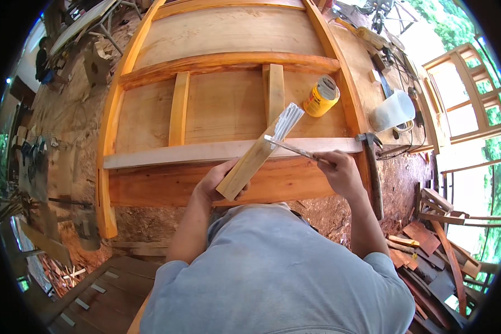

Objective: The person secures a wooden support beam to a furniture frame using a hammer and nails, then applies glue to a small wooden block using a brush and places it onto the frame.

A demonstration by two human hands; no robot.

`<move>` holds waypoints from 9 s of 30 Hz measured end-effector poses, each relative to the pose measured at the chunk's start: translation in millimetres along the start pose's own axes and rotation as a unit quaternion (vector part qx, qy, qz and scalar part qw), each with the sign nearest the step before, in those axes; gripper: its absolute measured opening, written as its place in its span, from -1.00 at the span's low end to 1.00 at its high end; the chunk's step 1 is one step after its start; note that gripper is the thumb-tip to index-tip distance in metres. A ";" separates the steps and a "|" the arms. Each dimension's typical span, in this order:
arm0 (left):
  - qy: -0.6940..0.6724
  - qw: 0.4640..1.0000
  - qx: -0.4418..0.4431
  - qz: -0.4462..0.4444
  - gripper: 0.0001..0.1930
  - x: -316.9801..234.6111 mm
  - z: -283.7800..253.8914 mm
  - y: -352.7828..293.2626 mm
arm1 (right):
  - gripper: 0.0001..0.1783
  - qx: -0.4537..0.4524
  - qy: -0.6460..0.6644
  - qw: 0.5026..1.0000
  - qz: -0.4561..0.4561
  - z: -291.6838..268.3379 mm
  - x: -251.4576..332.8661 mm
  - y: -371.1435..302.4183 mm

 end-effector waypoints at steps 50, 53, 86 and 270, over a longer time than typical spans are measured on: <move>0.004 1.000 -0.021 -0.007 -0.45 -0.9 -5.9 1.0 | -0.68 -0.237 0.000 0.972 -0.004 -44.1 -38.5 -3.9; 0.004 1.000 -0.003 -0.013 -0.44 0.5 -4.5 3.0 | -0.69 -0.198 -0.059 0.978 -0.043 -16.5 -44.1 -6.0; 0.014 1.000 0.006 -0.009 -0.40 3.5 -10.3 1.3 | -0.60 -0.139 -0.053 0.987 -0.065 -8.0 -53.2 -50.8; 0.019 1.000 0.020 0.008 -0.44 0.1 -2.9 12.5 | -0.73 0.008 -0.056 0.998 0.008 -20.5 -11.4 33.8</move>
Point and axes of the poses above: each hand's wrist, its own y-axis towards the middle knuckle, its own z-axis out of the palm, x = y × z, the point moved 10 cm from there along y, towards the middle knuckle, and after that the axes turned 10 degrees about -x, right-handed, at the moved point
